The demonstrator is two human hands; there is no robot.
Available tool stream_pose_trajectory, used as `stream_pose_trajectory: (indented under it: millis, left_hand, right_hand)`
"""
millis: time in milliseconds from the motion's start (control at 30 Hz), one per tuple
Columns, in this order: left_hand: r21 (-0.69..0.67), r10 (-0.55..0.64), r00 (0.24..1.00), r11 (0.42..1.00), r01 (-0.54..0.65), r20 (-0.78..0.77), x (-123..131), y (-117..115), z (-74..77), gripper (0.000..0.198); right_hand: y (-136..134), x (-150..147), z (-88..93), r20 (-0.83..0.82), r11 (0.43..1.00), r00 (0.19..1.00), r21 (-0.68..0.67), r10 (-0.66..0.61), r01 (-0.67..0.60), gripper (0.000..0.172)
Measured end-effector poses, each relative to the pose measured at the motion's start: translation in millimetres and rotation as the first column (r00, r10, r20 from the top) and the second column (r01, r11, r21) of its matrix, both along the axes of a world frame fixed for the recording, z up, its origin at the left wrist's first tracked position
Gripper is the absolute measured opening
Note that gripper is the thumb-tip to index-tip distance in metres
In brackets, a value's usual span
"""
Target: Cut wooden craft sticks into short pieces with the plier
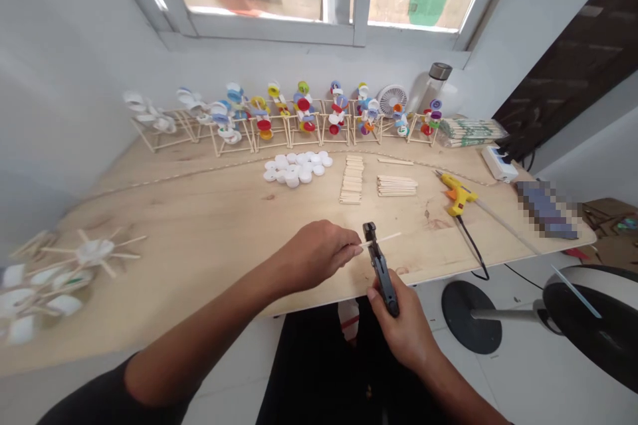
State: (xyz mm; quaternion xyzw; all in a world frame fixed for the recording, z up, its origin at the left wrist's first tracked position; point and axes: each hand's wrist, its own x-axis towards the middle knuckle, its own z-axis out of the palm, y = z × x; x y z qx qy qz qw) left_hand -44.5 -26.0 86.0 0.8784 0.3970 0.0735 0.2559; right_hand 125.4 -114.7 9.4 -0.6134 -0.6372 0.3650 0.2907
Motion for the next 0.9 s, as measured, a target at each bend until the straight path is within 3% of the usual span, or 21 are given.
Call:
stream_pose_trajectory:
  millis: [167,333,433,567,667,733,800,900]
  left_hand:
    - [0.267,0.111,0.992,0.959,-0.093,-0.055,4,-13,-17.4,0.021]
    - [0.491,0.235,0.972,0.849,-0.196,-0.020,10,-24,-38.8,0.021]
    - [0.562,0.260,0.965,0.795,-0.229,0.025,16,-28,-47.0,0.022]
    - [0.553,0.277,0.956,0.783,-0.284,0.098,23,-33,-51.7,0.023]
    - [0.458,0.283,0.936,0.818,-0.349,0.207,23,-35,-50.7,0.023]
    - [0.299,0.307,0.887,0.860,-0.414,0.344,19,-35,-47.7,0.022]
    - [0.058,0.392,0.783,0.878,-0.475,0.484,14,-34,-43.5,0.022]
    - [-0.384,0.574,0.549,0.818,-0.429,0.608,9,-30,-37.3,0.019]
  right_hand:
    - [7,0,-5.4,0.094,1.000,0.996,0.016,-0.010,0.009,0.016]
    - [11,-1,-8.3,0.114,1.000,0.993,0.014,-0.025,0.023,0.014]
    - [11,-2,-8.5,0.079,0.999,0.996,0.025,-0.038,0.036,0.012]
    - [10,-2,-6.2,0.018,0.999,0.998,0.005,-0.052,0.052,0.012]
    - [9,-1,-3.3,-0.036,0.999,0.998,-0.016,-0.049,0.048,0.012]
    - [8,0,-1.8,-0.079,0.999,0.996,-0.029,-0.047,0.045,0.013]
    - [7,2,-1.0,-0.121,0.998,0.991,-0.045,-0.052,0.047,0.014]
    - [7,3,-0.7,-0.186,0.994,0.980,-0.094,-0.069,0.052,0.014]
